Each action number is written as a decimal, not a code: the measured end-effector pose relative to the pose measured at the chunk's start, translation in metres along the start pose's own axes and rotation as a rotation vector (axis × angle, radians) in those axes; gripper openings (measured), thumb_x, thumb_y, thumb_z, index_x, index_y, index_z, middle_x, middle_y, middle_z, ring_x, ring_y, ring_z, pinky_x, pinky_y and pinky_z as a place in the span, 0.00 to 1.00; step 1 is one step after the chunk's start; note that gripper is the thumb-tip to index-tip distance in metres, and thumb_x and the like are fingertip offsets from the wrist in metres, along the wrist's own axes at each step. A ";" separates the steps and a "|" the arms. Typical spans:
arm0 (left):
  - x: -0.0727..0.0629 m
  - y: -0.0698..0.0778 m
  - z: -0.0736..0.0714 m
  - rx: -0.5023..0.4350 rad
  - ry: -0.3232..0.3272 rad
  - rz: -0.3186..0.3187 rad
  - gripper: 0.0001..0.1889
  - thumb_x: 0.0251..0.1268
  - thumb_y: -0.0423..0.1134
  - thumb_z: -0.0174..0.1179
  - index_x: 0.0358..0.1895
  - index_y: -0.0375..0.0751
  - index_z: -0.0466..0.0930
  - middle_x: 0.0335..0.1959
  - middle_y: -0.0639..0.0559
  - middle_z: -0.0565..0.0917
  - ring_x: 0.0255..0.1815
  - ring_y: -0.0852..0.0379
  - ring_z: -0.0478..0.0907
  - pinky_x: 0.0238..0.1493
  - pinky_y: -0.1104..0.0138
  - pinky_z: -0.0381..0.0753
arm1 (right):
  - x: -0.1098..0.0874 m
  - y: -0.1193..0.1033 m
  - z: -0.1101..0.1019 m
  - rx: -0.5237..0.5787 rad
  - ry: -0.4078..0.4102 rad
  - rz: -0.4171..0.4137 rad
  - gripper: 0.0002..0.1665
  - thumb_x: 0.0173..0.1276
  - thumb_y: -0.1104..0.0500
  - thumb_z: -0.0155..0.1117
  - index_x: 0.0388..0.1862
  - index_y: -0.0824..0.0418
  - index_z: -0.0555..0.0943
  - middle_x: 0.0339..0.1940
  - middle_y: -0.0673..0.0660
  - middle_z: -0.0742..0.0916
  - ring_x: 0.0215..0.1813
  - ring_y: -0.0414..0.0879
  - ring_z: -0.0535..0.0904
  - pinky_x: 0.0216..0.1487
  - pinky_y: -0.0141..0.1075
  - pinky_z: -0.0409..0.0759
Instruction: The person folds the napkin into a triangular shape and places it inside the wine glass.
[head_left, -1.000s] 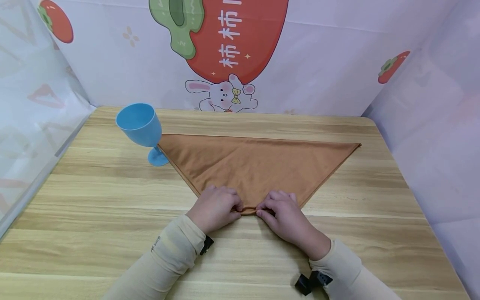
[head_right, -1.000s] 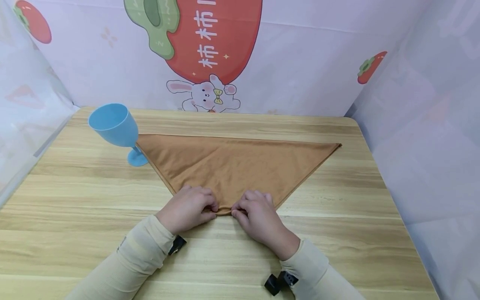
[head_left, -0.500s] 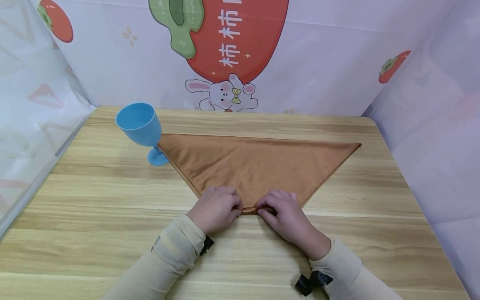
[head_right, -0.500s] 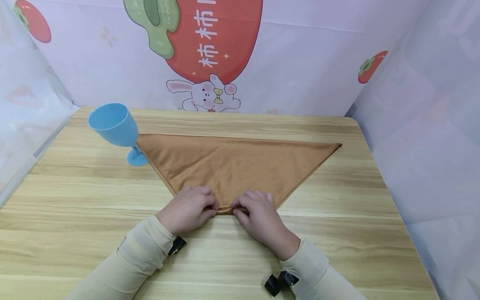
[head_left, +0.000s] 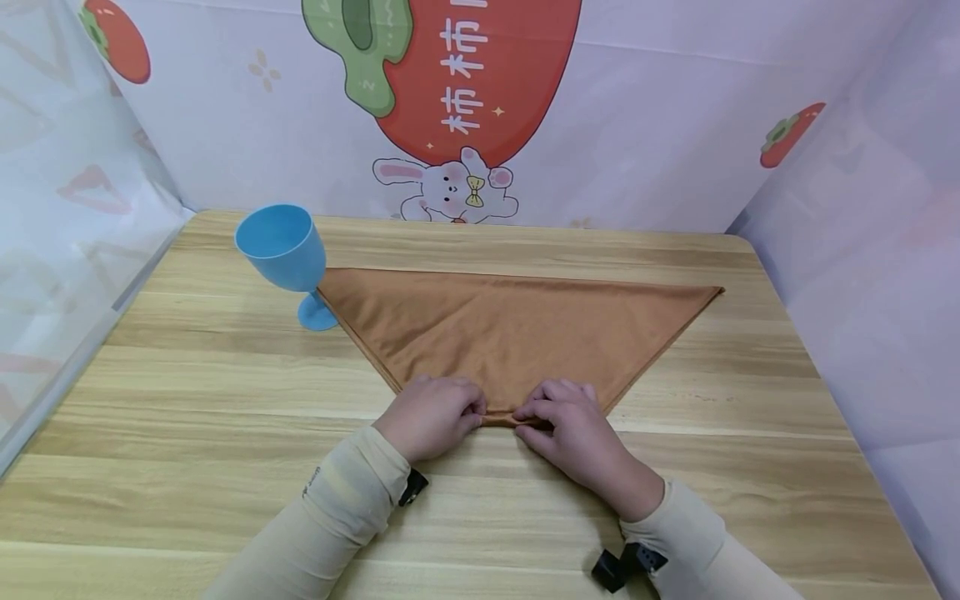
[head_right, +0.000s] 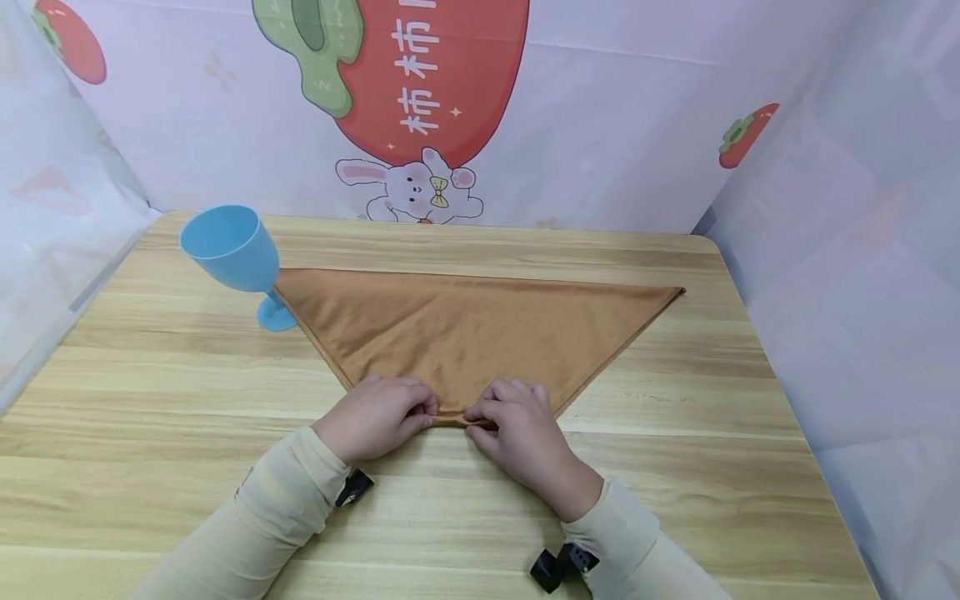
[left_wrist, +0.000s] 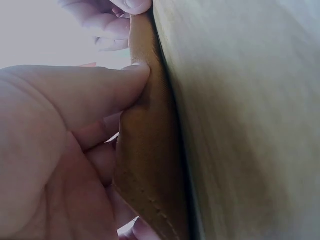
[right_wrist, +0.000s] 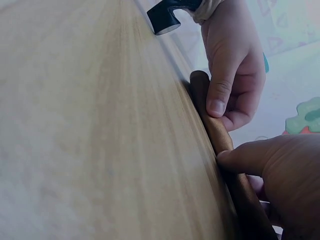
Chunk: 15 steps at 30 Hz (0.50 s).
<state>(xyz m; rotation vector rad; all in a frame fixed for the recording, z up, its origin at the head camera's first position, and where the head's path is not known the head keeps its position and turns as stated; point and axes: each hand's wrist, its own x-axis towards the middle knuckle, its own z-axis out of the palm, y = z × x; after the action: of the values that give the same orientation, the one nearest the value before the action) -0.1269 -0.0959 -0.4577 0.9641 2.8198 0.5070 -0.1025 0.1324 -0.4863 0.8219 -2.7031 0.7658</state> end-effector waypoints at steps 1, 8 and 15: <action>0.000 -0.001 0.001 -0.001 0.009 0.008 0.05 0.66 0.41 0.67 0.33 0.54 0.80 0.32 0.63 0.81 0.35 0.62 0.79 0.42 0.56 0.74 | 0.000 0.000 0.000 -0.008 -0.001 -0.003 0.08 0.54 0.56 0.82 0.32 0.51 0.90 0.34 0.42 0.82 0.39 0.41 0.75 0.41 0.40 0.61; -0.001 -0.002 0.000 -0.024 0.045 0.027 0.08 0.64 0.41 0.69 0.32 0.56 0.78 0.31 0.65 0.81 0.33 0.63 0.77 0.40 0.56 0.73 | 0.000 -0.001 -0.001 -0.003 0.004 -0.020 0.07 0.56 0.58 0.80 0.31 0.51 0.89 0.33 0.42 0.82 0.39 0.41 0.76 0.41 0.40 0.61; 0.001 0.001 -0.002 0.025 0.034 0.009 0.06 0.60 0.46 0.71 0.30 0.56 0.82 0.31 0.63 0.81 0.34 0.60 0.79 0.39 0.56 0.72 | 0.001 -0.001 -0.002 0.001 -0.026 -0.010 0.06 0.59 0.57 0.78 0.32 0.50 0.87 0.34 0.42 0.82 0.40 0.41 0.77 0.42 0.39 0.61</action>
<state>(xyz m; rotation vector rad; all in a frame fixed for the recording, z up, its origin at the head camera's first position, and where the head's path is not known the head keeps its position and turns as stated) -0.1272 -0.0954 -0.4557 0.9820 2.8604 0.4946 -0.1024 0.1324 -0.4842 0.8506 -2.7198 0.7600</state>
